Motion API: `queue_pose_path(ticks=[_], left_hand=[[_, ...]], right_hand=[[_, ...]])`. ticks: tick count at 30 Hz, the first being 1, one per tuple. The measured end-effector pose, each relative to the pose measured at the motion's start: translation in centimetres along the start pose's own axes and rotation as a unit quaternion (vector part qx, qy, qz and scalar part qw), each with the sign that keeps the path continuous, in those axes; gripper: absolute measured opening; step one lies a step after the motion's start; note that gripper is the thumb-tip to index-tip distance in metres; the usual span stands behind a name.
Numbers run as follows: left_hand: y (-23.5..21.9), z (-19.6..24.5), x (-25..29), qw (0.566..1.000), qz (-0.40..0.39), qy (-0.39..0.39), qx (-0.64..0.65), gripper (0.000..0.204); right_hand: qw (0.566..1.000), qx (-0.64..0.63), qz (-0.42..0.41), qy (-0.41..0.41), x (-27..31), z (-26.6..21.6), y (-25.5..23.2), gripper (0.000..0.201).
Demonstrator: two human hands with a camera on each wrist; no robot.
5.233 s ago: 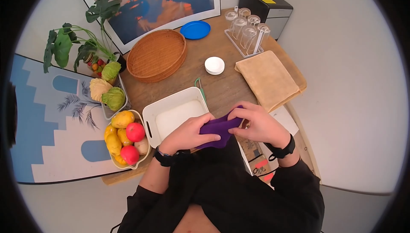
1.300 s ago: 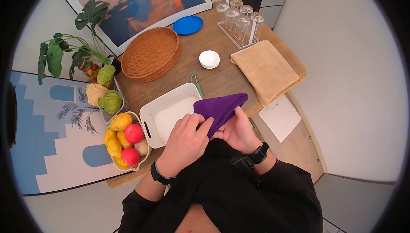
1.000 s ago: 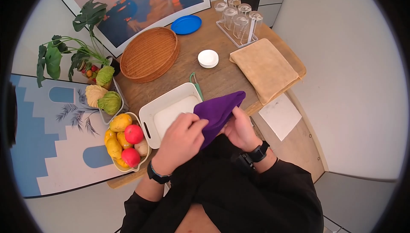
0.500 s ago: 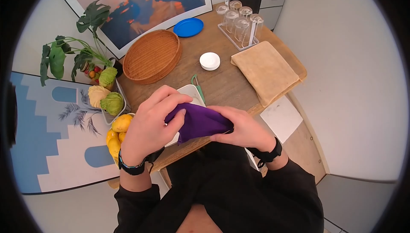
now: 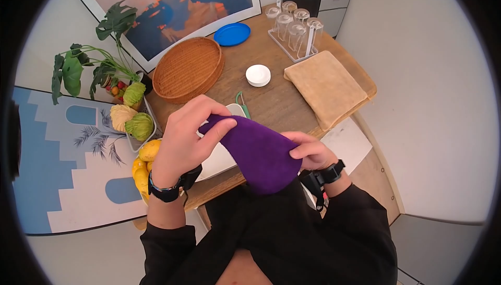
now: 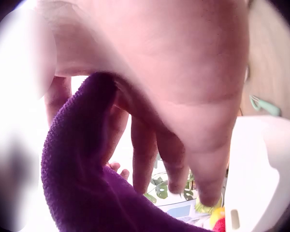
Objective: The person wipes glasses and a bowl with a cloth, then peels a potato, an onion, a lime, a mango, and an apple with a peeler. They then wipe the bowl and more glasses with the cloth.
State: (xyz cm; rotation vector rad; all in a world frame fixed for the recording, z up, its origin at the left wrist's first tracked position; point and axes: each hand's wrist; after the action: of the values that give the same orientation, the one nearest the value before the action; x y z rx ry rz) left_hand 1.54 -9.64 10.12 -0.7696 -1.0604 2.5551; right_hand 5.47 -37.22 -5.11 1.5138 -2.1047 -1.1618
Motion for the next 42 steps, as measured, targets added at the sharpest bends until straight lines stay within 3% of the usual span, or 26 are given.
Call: queue_pose_path(ticks=[1, 5, 9, 11, 15, 21, 24, 26, 32, 34, 37, 39, 42], left_hand=[[0.3, 0.0, -0.3, 1.0, 0.03, -0.003, -0.003, 0.013], [1.2, 0.1, -1.6, 0.995, 0.097, -0.006, -0.017, 0.012], [1.6, -0.3, -2.7, 0.992, 0.122, -0.03, 0.009, 0.013], [1.8, -1.0, -3.1, 0.99, 0.132, -0.057, 0.007, 0.014], [1.3, -3.3, -3.5, 0.99, 0.113, -0.078, -0.035, 0.014], [0.4, -5.1, -2.9, 0.995, 0.02, -0.096, -0.008, 0.012], [0.9, -4.8, -2.1, 0.998, 0.025, -0.06, 0.0, 0.012], [2.4, -3.1, -1.0, 0.999, 0.016, 0.041, -0.007, 0.014], [6.3, 0.9, 2.3, 0.973, -0.066, 0.187, -0.121, 0.013], [7.1, 1.3, 3.4, 0.968, -0.074, 0.195, -0.14, 0.014], [8.3, 1.1, 4.3, 0.962, -0.077, 0.197, -0.171, 0.016], [8.4, 1.1, 4.6, 0.963, -0.071, 0.188, -0.182, 0.017], [8.0, 0.4, 4.7, 0.982, -0.062, 0.147, -0.099, 0.019]], right_hand=[[0.999, -0.04, -0.003, 0.005, 0.3, 1.3, -1.4, 0.079], [0.984, -0.153, -0.019, -0.09, -1.8, 5.2, 1.1, 0.087], [0.991, -0.094, 0.043, -0.083, -1.8, 6.5, 1.5, 0.076], [0.993, -0.048, 0.111, 0.007, -1.6, 6.0, 1.9, 0.066], [0.994, -0.055, 0.098, -0.002, -2.1, 4.9, 2.9, 0.059], [0.974, -0.017, 0.223, 0.041, -2.7, 4.2, 3.4, 0.05], [0.966, -0.051, 0.254, 0.024, -2.9, 3.9, 3.1, 0.043], [0.962, -0.096, 0.254, 0.043, -2.9, 3.4, 3.4, 0.037], [0.961, -0.137, 0.24, -0.008, -2.8, 4.2, 2.0, 0.035], [0.957, -0.152, 0.248, -0.008, -2.8, 3.9, 2.1, 0.039], [0.964, -0.187, 0.187, -0.031, -2.9, 3.5, 2.1, 0.041], [0.952, -0.162, 0.254, -0.055, -3.3, 3.4, 2.5, 0.044], [0.962, -0.148, 0.224, -0.055, -3.1, 3.1, 2.3, 0.046]])
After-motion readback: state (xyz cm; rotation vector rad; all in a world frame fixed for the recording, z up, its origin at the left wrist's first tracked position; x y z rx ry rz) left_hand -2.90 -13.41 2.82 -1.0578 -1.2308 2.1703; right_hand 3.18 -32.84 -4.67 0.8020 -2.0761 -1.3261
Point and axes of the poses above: each hand's wrist, its own x-axis away from the middle knuckle, its own y-axis out of the palm, z = x × y, and after that the axes turned 6 degrees about -z, right-handed
